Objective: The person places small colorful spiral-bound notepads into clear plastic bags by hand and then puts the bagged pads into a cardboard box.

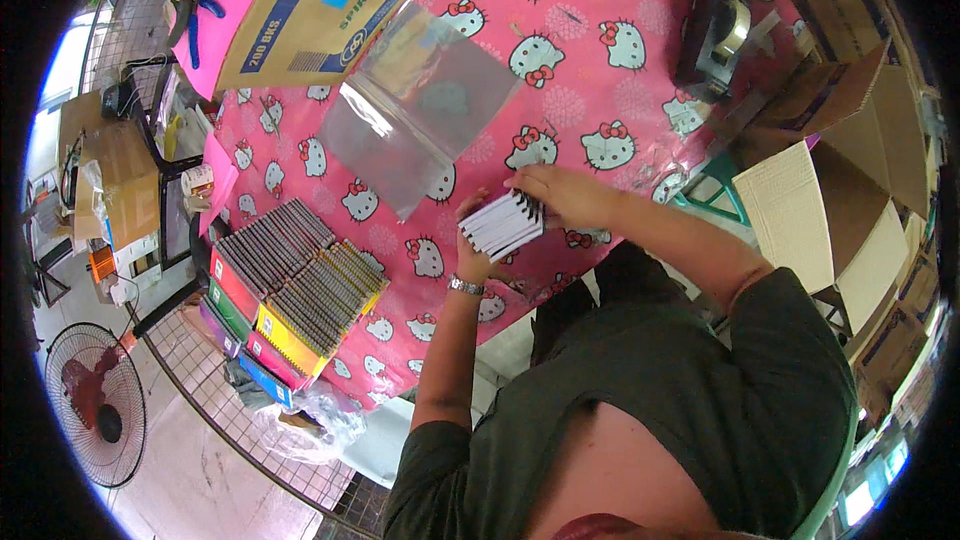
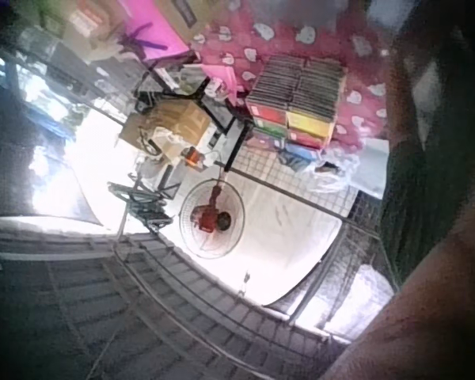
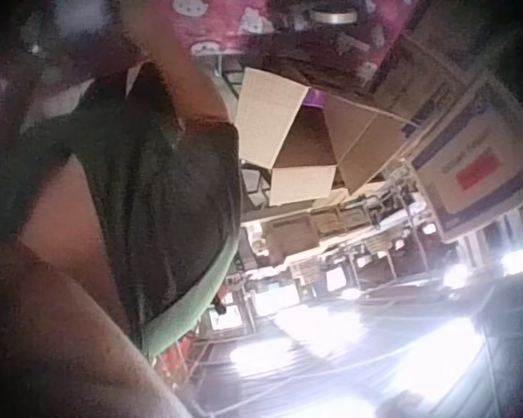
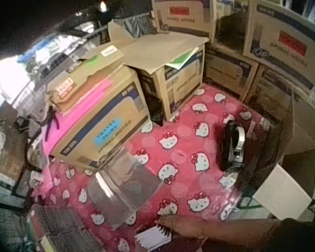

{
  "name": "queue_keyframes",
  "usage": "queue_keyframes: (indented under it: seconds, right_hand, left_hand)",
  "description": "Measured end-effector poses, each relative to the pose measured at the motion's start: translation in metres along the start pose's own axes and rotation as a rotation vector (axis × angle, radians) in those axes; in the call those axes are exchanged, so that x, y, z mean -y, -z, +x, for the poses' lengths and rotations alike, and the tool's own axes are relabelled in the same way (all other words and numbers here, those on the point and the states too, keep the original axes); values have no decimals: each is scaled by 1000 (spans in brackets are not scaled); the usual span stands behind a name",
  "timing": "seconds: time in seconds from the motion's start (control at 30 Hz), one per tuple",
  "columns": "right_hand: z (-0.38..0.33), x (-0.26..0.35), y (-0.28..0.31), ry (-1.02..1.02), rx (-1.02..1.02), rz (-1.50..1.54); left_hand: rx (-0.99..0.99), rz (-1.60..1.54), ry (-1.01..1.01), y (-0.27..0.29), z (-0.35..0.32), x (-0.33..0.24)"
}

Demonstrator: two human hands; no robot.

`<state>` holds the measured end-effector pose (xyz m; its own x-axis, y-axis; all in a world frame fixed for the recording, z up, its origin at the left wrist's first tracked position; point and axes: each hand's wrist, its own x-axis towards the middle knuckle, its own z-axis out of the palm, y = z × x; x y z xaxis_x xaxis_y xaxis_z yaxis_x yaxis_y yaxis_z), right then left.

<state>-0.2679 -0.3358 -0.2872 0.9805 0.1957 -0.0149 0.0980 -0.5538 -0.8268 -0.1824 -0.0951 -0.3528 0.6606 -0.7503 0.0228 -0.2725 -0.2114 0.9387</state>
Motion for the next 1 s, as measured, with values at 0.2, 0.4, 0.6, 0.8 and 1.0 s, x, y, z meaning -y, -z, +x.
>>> queue_keyframes:
  seconds: [0.2,0.4,0.6,0.8,1.0]
  right_hand:
    - [7,0,-26,15,-116,226]
    - [13,2,-32,-28,-224,182]
    - [20,-6,-45,86,-241,460]
    - [20,83,34,178,-118,-232]
    - [29,60,-23,57,-90,-579]
  left_hand:
    - [57,409,-134,-5,2,12]
    - [5,197,-64,-5,2,5]
    - [-155,-82,74,-21,4,3]
    - [90,448,-6,-12,4,-8]
    - [125,95,36,8,8,-8]
